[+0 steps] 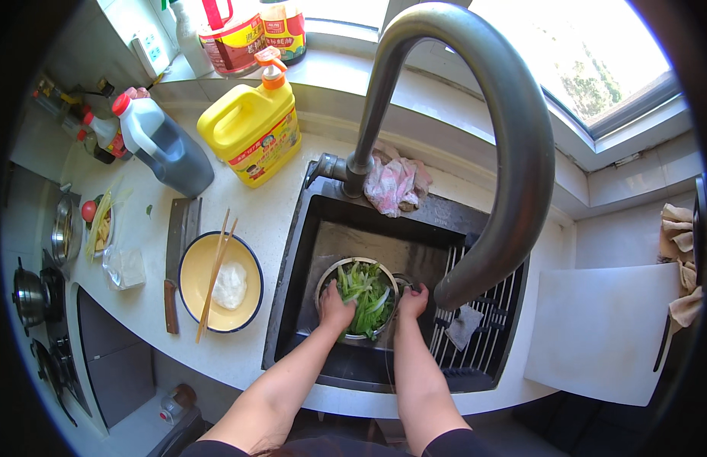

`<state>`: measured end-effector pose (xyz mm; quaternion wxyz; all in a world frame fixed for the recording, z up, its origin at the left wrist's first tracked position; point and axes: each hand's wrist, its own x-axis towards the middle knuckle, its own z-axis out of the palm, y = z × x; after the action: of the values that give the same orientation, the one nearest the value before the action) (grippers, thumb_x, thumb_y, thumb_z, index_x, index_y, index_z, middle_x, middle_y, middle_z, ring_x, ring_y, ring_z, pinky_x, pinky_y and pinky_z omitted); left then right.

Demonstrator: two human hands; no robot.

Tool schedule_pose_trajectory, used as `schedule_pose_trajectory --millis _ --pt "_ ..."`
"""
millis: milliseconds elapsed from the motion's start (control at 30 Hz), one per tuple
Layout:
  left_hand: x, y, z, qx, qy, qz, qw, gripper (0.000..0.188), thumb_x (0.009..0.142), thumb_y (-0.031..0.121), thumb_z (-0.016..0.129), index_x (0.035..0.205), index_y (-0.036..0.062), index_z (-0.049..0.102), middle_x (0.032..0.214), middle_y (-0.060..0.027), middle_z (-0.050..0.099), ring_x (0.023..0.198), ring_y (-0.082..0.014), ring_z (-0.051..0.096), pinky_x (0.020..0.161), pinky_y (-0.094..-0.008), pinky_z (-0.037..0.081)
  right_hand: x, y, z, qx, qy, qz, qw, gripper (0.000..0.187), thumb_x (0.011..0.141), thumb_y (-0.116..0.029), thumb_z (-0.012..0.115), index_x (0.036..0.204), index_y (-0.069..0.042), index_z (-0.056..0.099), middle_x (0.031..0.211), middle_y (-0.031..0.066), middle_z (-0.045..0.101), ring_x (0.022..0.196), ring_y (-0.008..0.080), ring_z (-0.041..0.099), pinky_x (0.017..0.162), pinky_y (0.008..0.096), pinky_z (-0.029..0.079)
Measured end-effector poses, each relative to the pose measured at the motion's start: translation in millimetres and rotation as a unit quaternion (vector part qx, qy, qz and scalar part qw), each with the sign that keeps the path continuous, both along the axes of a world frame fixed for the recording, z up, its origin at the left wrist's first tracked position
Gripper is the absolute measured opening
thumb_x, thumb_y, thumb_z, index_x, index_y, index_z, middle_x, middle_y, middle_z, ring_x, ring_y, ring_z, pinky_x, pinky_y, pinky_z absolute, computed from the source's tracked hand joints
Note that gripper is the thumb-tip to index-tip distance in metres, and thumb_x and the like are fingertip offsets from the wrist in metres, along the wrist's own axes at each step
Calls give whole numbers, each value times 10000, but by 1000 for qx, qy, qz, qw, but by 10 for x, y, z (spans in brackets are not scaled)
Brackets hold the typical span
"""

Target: The person handles a bowl containing white powder with a spoon before placing it on a counter. They then wash green leafy vegetables in a colander under running water in a sink, plucking and cleaning the individual leaves by hand.

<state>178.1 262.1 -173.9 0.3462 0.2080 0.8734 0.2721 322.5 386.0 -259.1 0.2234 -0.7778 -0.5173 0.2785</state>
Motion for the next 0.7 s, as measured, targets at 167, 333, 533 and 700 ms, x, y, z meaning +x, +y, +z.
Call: schedule_pose_trajectory --millis 167,333,533,700 --pt "-27 -43 70 20 18 -2 1000 751 659 198 673 1271 -4 288 1258 -231 357 1179 -364 336 996 -402 275 184 247 -242 0 36 94 995 190 686 -152 670 844 -48 649 699 120 635 635 200 605 625 315 473" --pt "-250 114 573 212 159 29 964 654 697 112 624 1256 -1 304 1293 -233 307 1205 -386 289 1011 -406 238 -152 224 919 50 255 96 961 164 758 -127 645 862 0 641 702 57 630 613 104 579 594 244 470" --pt "-1004 933 1577 401 57 84 910 308 833 62 492 1122 -42 497 1080 -113 561 984 -168 537 881 -266 399 -484 182 1769 75 340 143 927 149 787 -76 612 912 5 620 718 18 599 570 50 537 517 188 450" --pt "-1352 1176 1528 493 -59 194 846 364 878 50 437 1224 -63 405 1152 -126 523 1052 -160 499 937 -266 358 -794 -92 2044 216 222 214 927 141 737 -60 652 872 -21 639 663 28 611 583 65 553 533 218 439"
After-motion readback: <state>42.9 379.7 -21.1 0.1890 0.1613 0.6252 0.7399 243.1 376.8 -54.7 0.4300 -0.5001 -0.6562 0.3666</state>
